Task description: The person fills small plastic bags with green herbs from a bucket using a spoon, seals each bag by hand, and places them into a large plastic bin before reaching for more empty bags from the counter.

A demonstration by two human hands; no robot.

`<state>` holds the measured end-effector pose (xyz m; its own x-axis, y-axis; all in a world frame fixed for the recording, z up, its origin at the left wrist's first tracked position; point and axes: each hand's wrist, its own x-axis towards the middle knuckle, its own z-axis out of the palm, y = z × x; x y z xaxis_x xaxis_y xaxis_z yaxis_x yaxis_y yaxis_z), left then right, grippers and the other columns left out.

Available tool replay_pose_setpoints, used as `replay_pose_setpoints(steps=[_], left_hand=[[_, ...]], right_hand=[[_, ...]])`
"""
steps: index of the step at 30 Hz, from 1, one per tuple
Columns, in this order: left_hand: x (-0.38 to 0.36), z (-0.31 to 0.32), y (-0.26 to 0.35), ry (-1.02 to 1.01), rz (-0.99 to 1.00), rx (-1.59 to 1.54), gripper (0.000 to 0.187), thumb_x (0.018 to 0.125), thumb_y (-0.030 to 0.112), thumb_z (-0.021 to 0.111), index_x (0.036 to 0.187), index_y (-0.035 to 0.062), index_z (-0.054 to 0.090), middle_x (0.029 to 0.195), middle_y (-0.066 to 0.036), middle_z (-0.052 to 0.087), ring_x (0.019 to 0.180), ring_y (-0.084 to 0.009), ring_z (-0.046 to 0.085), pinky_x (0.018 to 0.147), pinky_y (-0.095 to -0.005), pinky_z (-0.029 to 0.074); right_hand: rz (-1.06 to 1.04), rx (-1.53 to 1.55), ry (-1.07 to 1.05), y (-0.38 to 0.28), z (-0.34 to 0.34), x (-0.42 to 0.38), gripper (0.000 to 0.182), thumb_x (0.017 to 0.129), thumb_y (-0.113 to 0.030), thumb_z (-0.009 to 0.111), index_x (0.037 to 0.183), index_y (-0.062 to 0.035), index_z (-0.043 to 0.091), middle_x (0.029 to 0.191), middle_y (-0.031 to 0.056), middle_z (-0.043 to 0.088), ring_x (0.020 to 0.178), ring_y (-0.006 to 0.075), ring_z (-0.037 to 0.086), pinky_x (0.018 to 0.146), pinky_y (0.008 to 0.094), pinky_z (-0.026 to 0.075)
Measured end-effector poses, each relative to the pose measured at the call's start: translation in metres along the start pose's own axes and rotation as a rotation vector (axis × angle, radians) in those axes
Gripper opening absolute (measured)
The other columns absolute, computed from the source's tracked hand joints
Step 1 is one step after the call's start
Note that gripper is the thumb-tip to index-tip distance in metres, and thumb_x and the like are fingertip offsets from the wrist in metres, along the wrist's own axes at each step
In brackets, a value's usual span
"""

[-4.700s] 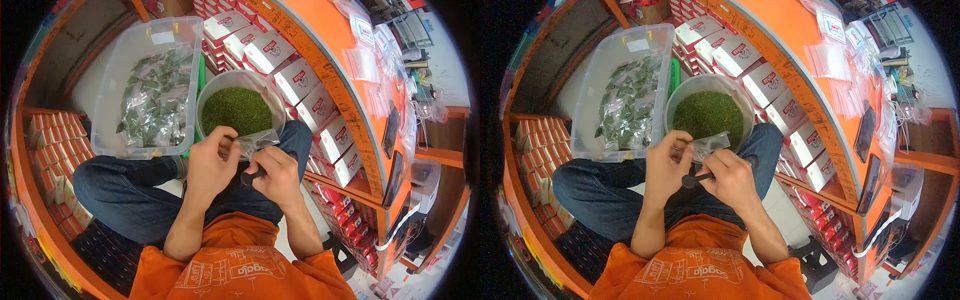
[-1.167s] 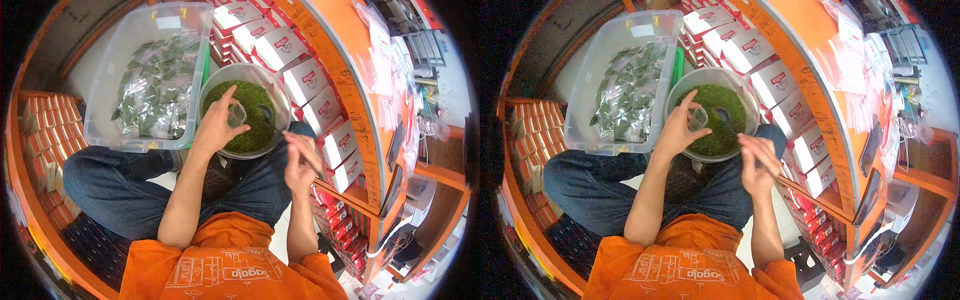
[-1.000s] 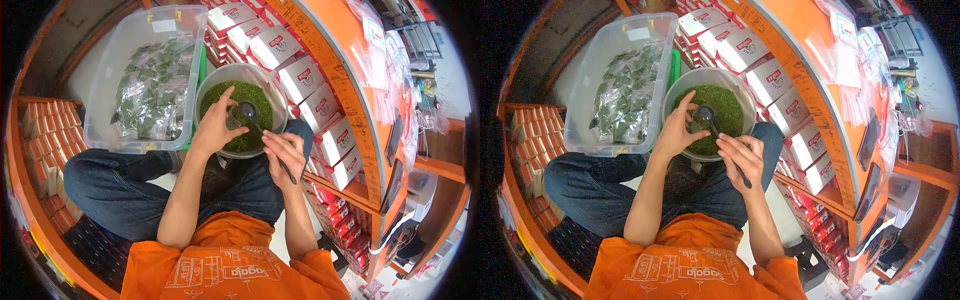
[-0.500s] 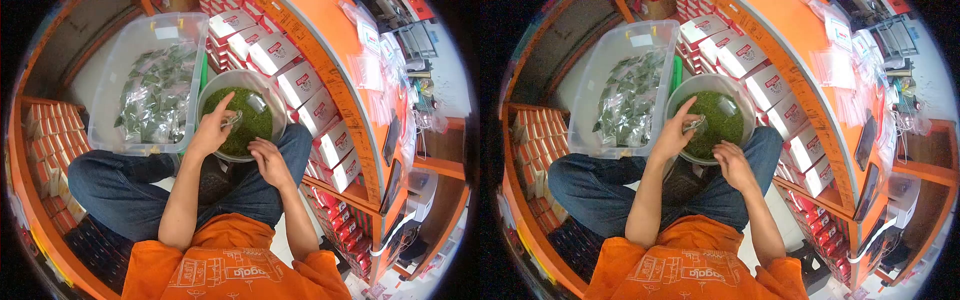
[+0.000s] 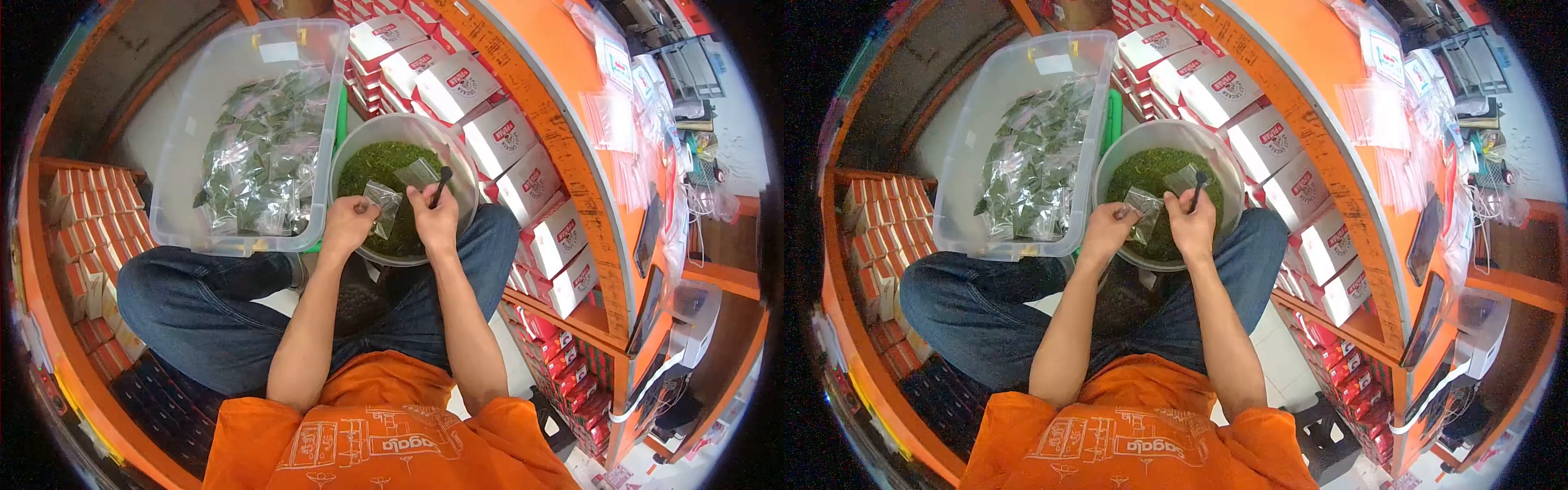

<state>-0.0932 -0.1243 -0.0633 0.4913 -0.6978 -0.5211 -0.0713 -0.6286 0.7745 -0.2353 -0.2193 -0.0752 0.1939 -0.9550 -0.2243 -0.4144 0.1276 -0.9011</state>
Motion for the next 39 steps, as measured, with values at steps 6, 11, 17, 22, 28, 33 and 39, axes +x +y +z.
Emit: replay_pose_setpoints(steps=[6, 11, 17, 22, 28, 33, 39], left_hand=[[-0.002, 0.002, 0.0, 0.111, 0.247, 0.148, 0.018, 0.09, 0.016, 0.067, 0.095, -0.0009, 0.069, 0.078, -0.014, 0.068, 0.071, -0.0202, 0.064, 0.068, -0.0348, 0.049], [-0.006, -0.003, 0.002, 0.04, 0.27, -0.071, 0.014, 0.095, 0.012, 0.063, 0.102, 0.0007, 0.068, 0.087, -0.01, 0.071, 0.081, -0.0161, 0.065, 0.074, -0.0334, 0.049], [-0.022, -0.01, 0.02, -0.127, 0.318, -0.359, 0.012, 0.095, 0.007, 0.066, 0.106, 0.0009, 0.068, 0.096, -0.005, 0.072, 0.089, -0.0113, 0.065, 0.08, -0.0291, 0.05], [-0.041, -0.015, 0.048, -0.27, 0.258, -0.718, 0.015, 0.09, 0.004, 0.073, 0.104, 0.0009, 0.07, 0.095, -0.003, 0.072, 0.088, -0.0092, 0.065, 0.08, -0.0261, 0.052], [-0.05, -0.018, 0.039, -0.241, 0.245, -0.75, 0.007, 0.088, 0.005, 0.075, 0.094, 0.0011, 0.073, 0.089, -0.002, 0.071, 0.084, -0.0087, 0.064, 0.079, -0.0245, 0.051], [-0.077, -0.048, 0.043, -0.068, 0.233, -0.454, 0.008, 0.086, 0.005, 0.074, 0.093, 0.0003, 0.073, 0.085, -0.002, 0.071, 0.081, -0.0085, 0.063, 0.077, -0.0245, 0.05], [-0.104, -0.123, 0.053, 0.49, 0.434, -0.122, 0.005, 0.087, 0.004, 0.073, 0.087, -0.0006, 0.072, 0.083, -0.002, 0.07, 0.079, -0.0088, 0.061, 0.077, -0.0252, 0.049]], right_hand=[[-0.069, -0.162, -0.262, 0.015, 0.024, 0.011, 0.034, 0.084, -0.016, 0.07, 0.108, 0.0056, 0.063, 0.077, 0.0068, 0.062, 0.067, 0.0137, 0.056, 0.062, 0.0306, 0.046], [0.136, -0.041, -0.283, -0.015, -0.002, 0.016, 0.038, 0.091, -0.026, 0.073, 0.11, 0.006, 0.066, 0.08, 0.0059, 0.065, 0.069, 0.0134, 0.055, 0.065, 0.0309, 0.046], [-0.028, 0.097, -0.293, -0.061, -0.035, -0.013, 0.016, 0.093, -0.014, 0.069, 0.09, 0.0012, 0.071, 0.069, -0.002, 0.057, 0.063, 0.0067, 0.048, 0.057, 0.0269, 0.039], [-0.293, 0.043, -0.256, -0.074, -0.038, -0.039, 0.009, 0.091, -0.007, 0.068, 0.088, 0.0007, 0.069, 0.07, -0.0004, 0.055, 0.058, 0.0068, 0.043, 0.056, 0.0257, 0.037], [-0.434, 0.067, -0.286, -0.095, -0.044, -0.06, 0.002, 0.087, 0.002, 0.069, 0.089, 0.0026, 0.068, 0.075, 0.0039, 0.057, 0.057, 0.0071, 0.042, 0.054, 0.0244, 0.035], [-0.404, 0.145, -0.338, -0.085, -0.042, -0.074, 0.003, 0.086, 0.003, 0.07, 0.089, 0.0023, 0.069, 0.076, 0.0037, 0.057, 0.058, 0.0076, 0.043, 0.054, 0.0255, 0.035], [-0.091, 0.019, -0.339, -0.06, -0.03, -0.016, 0.013, 0.092, -0.012, 0.069, 0.088, 0.0001, 0.068, 0.075, 0.0052, 0.064, 0.069, 0.0133, 0.058, 0.064, 0.0289, 0.045]])
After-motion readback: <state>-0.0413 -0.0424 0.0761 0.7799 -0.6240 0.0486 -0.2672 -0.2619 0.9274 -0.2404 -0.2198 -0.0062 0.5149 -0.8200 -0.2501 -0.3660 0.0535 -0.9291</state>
